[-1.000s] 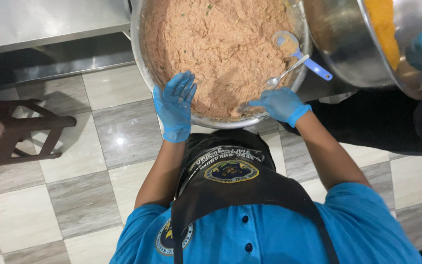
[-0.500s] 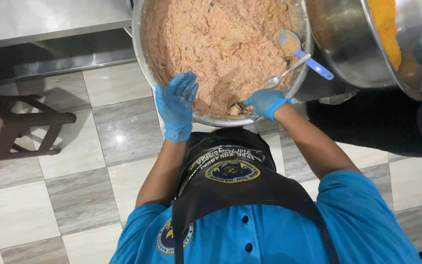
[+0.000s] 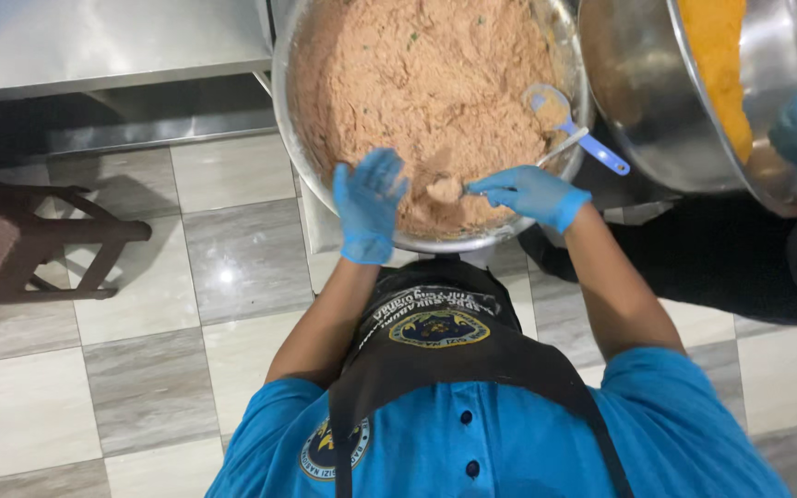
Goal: The person scoops a pink minced food mixture from a large metal basin with a spoon, forms it into balls between their gloved hands, and passes the balls to a coworker who coats them in an orange crumb mixture in a second basin. The person repeats this scooping and shaping cycle throughout the clip.
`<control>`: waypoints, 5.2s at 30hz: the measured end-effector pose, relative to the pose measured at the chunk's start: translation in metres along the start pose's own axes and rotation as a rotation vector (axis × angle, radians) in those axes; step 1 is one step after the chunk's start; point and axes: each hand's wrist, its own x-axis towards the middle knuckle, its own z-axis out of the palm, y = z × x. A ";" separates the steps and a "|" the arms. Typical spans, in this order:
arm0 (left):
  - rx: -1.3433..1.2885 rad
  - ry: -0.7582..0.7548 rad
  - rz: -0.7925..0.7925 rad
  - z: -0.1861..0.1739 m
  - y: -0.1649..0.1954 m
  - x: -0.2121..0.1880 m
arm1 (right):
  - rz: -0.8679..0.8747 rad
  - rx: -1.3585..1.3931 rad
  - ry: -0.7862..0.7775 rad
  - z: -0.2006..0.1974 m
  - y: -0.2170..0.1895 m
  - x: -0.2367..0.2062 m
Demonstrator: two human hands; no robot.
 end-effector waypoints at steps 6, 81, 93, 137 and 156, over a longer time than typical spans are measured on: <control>-0.443 -0.225 -0.311 0.047 -0.031 0.005 | -0.332 -0.562 0.493 0.036 -0.094 -0.033; -0.571 -0.339 -0.284 0.087 -0.029 0.013 | -0.423 -0.731 0.924 0.067 -0.131 -0.055; -0.203 -0.419 0.043 0.086 -0.043 0.037 | -0.154 -0.244 0.760 0.073 -0.104 -0.036; -0.494 -0.297 -0.290 0.104 -0.042 0.020 | -0.429 -0.585 0.930 0.061 -0.098 -0.041; 0.079 -0.393 0.150 0.083 -0.071 0.063 | 0.122 0.540 0.482 0.059 -0.060 -0.032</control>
